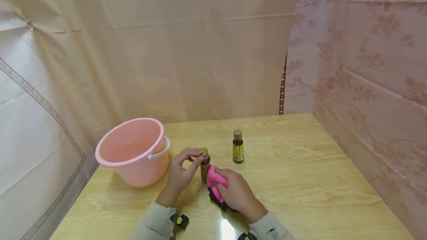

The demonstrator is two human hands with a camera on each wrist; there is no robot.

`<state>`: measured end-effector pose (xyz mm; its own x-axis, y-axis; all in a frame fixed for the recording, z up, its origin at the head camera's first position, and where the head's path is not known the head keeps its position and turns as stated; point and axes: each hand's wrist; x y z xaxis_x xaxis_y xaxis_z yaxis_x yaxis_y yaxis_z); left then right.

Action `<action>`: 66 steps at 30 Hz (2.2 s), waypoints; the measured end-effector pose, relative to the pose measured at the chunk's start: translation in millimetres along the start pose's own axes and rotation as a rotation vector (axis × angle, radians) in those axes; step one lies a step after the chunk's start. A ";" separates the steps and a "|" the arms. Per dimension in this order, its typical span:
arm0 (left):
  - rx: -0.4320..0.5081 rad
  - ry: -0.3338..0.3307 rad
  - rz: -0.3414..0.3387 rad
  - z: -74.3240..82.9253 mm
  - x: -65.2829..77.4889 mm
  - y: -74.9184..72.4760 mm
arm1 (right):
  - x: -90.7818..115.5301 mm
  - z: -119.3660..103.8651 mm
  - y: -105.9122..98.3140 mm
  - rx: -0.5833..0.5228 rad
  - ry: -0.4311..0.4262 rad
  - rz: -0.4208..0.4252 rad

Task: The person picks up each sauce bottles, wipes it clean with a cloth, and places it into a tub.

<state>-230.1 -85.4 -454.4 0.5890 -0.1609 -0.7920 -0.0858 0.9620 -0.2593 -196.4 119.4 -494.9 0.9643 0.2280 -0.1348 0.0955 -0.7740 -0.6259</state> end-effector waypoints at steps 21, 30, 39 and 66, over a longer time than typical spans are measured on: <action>-0.010 0.008 0.005 -21.3 5.1 2.5 | -1.1 -4.7 0.3 -0.283 -0.131 0.157; -0.020 0.029 -0.010 -36.0 9.9 1.5 | 0.1 -5.7 0.1 -0.285 -0.179 0.168; -0.025 0.022 -0.023 -36.6 10.6 2.5 | -0.6 -0.7 2.3 -0.213 -0.026 0.090; -0.025 0.019 -0.029 -34.6 10.3 1.4 | 1.2 -4.5 2.0 -0.143 -0.021 0.098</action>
<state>-252.0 -93.4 -482.0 0.5761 -0.1933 -0.7942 -0.0893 0.9509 -0.2962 -193.9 115.5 -492.8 0.9656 0.1580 -0.2066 0.0367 -0.8692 -0.4932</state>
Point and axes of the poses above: each hand's wrist, its own x-axis away from the middle knuckle, its own y-axis out of the palm, z = x × y, and after that the axes turned 1 degree about y, right-handed
